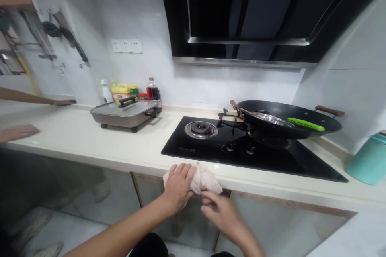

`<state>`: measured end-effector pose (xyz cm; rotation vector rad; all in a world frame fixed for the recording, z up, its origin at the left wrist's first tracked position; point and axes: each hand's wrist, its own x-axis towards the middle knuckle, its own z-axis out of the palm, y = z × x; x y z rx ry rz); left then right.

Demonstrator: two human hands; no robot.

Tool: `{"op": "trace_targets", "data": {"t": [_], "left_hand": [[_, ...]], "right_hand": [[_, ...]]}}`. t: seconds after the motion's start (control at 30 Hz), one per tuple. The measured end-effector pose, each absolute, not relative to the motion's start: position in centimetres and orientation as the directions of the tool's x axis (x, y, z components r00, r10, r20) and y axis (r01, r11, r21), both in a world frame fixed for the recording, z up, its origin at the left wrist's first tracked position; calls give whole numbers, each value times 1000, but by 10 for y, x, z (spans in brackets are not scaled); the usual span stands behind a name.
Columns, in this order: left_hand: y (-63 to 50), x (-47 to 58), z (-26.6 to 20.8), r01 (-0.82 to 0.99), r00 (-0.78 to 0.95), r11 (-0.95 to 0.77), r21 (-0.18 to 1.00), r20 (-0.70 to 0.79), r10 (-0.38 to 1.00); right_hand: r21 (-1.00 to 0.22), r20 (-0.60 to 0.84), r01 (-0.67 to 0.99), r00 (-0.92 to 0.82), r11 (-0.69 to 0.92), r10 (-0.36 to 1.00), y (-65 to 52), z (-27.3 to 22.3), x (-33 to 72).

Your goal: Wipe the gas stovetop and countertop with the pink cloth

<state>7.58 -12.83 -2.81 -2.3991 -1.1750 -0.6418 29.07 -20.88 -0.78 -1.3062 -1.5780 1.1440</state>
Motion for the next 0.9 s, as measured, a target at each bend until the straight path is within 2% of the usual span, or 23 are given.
{"op": "trace_targets", "data": {"t": [0.07, 0.13, 0.2, 0.27, 0.37, 0.43, 0.6, 0.83, 0.9], "left_hand": [[-130, 93, -19, 806, 558, -570, -159, 525, 643], [-131, 118, -12, 768, 613, -609, -201, 509, 605], [-134, 151, -10, 706, 677, -664, -246, 510, 531], [-138, 187, -10, 649, 722, -706, -283, 521, 455], [-146, 232, -13, 614, 725, -711, -343, 601, 337], [-149, 249, -16, 607, 709, -703, -370, 651, 270], [-143, 240, -24, 570, 713, -717, -401, 675, 190], [-111, 109, -35, 559, 787, -723, -405, 534, 310], [-103, 45, -34, 607, 765, -707, -361, 505, 399]], "right_hand": [[-886, 169, 444, 43, 133, 985, -209, 16, 330], [-834, 316, 544, 329, 94, 890, -199, 36, 371], [-739, 467, 672, 452, 54, 760, -178, 44, 408], [-617, 540, 786, 449, -28, 712, -154, 39, 436], [-432, 505, 878, 425, -207, 751, -127, 16, 461], [-352, 450, 895, 417, -273, 789, -117, 2, 472], [-292, 410, 910, 397, -294, 821, -110, -15, 490], [-282, 336, 898, 422, -337, 842, -109, -13, 493], [-332, 312, 888, 423, -320, 851, -107, -18, 498]]}}
